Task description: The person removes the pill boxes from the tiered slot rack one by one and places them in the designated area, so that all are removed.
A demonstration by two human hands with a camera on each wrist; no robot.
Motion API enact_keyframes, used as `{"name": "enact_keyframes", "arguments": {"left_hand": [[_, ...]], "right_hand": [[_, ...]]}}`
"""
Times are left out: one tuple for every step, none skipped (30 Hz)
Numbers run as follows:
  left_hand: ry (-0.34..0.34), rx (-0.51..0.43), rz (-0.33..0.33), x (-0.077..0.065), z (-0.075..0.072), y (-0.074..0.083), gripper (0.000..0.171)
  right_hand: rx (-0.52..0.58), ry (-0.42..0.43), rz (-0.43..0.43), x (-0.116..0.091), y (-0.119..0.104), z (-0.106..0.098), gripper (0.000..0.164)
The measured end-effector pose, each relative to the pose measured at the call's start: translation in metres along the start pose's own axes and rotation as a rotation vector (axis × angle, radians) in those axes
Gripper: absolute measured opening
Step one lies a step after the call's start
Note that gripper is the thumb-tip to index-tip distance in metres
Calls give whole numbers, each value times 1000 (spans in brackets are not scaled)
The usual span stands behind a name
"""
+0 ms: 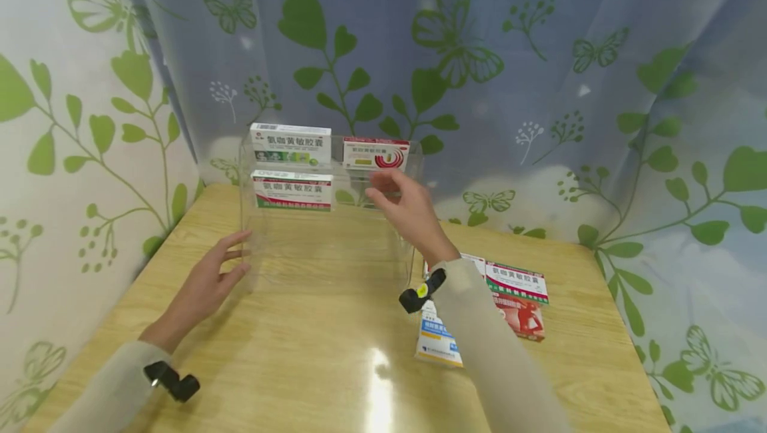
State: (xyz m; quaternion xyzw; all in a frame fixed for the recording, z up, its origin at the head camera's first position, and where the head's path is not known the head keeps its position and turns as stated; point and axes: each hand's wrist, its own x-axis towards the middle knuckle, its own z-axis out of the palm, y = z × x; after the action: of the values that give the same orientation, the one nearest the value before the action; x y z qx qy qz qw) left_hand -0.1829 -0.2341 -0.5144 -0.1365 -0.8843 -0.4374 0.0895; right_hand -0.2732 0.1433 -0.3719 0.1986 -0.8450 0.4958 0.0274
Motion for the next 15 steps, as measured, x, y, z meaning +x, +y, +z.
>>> {"name": "enact_keyframes", "arguments": {"left_hand": [[1, 1, 2, 0, 0, 0, 63], [1, 2, 3, 0, 0, 0, 63], [2, 4, 4, 0, 0, 0, 63], [3, 7, 6, 0, 0, 0, 63], [3, 9, 7, 0, 0, 0, 63], [4, 11, 8, 1, 1, 0, 63], [5, 11, 9, 1, 1, 0, 64], [6, 11, 9, 1, 1, 0, 64], [6, 12, 9, 1, 1, 0, 64], [7, 11, 9, 1, 1, 0, 64], [7, 9, 8, 1, 1, 0, 64], [7, 7, 6, 1, 1, 0, 63], [7, 7, 6, 1, 1, 0, 63], [7, 8, 4, 1, 0, 1, 63], [7, 9, 4, 1, 0, 1, 63]], "right_hand": [[-1, -12, 3, 5, -2, 5, 42], [-4, -24, 6, 9, -5, 10, 42], [-12, -37, 11, 13, -6, 15, 43], [-16, -51, 15, 17, -8, 20, 43], [-19, -61, 23, 20, -9, 25, 43], [-20, -71, 28, 23, -11, 30, 44], [-20, -80, 32, 25, -12, 34, 44], [-16, -88, 33, 28, -13, 39, 44], [-10, -94, 33, 30, -14, 43, 44], [-9, -98, 28, 32, -15, 47, 44], [-15, -100, 22, 33, -16, 50, 44], [-18, -103, 13, 35, -17, 53, 44], [-23, -105, 5, 36, -17, 56, 44], [-30, -106, -7, 37, -18, 58, 44], [-42, -107, -15, 38, -19, 60, 42]]}}
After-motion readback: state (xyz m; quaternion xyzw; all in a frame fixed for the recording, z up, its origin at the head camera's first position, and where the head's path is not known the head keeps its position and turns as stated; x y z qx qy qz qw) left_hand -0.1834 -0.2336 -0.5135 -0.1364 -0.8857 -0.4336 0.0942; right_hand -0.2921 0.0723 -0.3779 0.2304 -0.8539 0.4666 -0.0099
